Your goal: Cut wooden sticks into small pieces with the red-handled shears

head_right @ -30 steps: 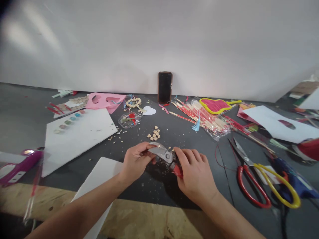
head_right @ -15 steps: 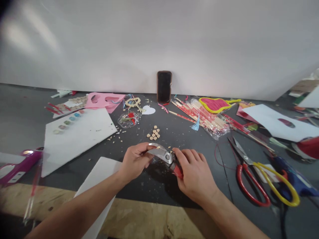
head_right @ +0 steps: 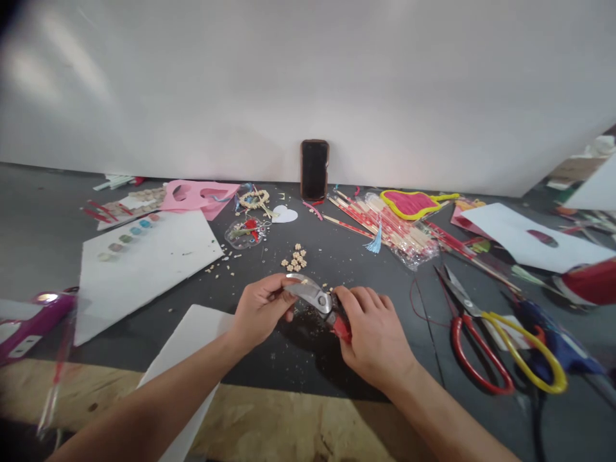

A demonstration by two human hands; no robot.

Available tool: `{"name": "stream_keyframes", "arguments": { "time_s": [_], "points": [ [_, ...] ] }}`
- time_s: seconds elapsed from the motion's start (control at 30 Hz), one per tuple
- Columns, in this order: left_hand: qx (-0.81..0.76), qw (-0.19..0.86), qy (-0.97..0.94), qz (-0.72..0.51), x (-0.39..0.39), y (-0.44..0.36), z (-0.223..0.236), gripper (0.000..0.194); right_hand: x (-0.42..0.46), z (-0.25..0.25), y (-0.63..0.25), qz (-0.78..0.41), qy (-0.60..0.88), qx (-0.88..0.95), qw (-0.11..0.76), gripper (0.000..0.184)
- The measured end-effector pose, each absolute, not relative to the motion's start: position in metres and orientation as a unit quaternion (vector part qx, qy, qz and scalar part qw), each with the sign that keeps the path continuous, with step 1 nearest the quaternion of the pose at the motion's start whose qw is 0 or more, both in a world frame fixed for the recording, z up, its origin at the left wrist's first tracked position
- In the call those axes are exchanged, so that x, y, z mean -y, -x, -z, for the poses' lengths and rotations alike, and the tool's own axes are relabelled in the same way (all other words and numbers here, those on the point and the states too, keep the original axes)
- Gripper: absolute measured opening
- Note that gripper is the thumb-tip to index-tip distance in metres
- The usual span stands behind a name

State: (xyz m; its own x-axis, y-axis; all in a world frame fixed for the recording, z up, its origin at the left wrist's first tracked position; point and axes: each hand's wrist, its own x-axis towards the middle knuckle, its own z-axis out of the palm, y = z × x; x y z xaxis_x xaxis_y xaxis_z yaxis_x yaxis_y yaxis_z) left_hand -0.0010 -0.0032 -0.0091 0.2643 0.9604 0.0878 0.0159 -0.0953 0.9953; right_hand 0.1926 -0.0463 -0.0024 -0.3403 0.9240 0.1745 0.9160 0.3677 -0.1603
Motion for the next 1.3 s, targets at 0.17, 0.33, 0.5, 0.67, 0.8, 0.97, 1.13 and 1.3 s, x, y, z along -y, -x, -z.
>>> {"name": "stream_keyframes", "arguments": {
  "time_s": [0.17, 0.33, 0.5, 0.67, 0.8, 0.97, 1.13, 1.3],
  "points": [
    [-0.43, 0.479, -0.607, -0.467, 0.0026, 0.0005, 0.0084, 0.01, 0.0462, 0.0037, -0.1902, -0.012, 0.568, 0.813, 0.127, 0.048],
    [-0.418, 0.477, -0.622, -0.46, 0.0032, 0.0015, 0.0093, 0.014, 0.0474, 0.006, -0.1909, -0.005, 0.565, 0.816, 0.121, 0.054],
    [-0.434, 0.493, -0.619, -0.43, 0.0032, 0.0023, 0.007, 0.013, 0.0484, 0.0058, -0.1913, -0.018, 0.562, 0.819, 0.115, 0.052],
    [-0.428, 0.522, -0.603, -0.426, 0.0046, 0.0021, 0.0065, 0.014, 0.0492, 0.0037, -0.191, -0.019, 0.558, 0.822, 0.11, 0.045],
    [-0.434, 0.52, -0.593, -0.435, 0.0052, -0.0001, 0.009, 0.013, 0.0495, 0.0032, -0.1901, -0.018, 0.57, 0.815, 0.103, 0.046],
    [-0.445, 0.504, -0.58, -0.46, 0.0043, -0.0016, 0.0099, 0.011, 0.0487, 0.0043, -0.1894, -0.011, 0.582, 0.806, 0.105, 0.048],
    [-0.434, 0.478, -0.61, -0.46, 0.0036, 0.0004, 0.0091, 0.015, 0.0485, 0.0056, -0.19, 0.006, 0.574, 0.811, 0.11, 0.052],
    [-0.437, 0.487, -0.617, -0.438, 0.0038, 0.0025, 0.0074, 0.014, 0.0485, 0.0068, -0.1904, -0.017, 0.569, 0.814, 0.116, 0.052]
  ]
}}
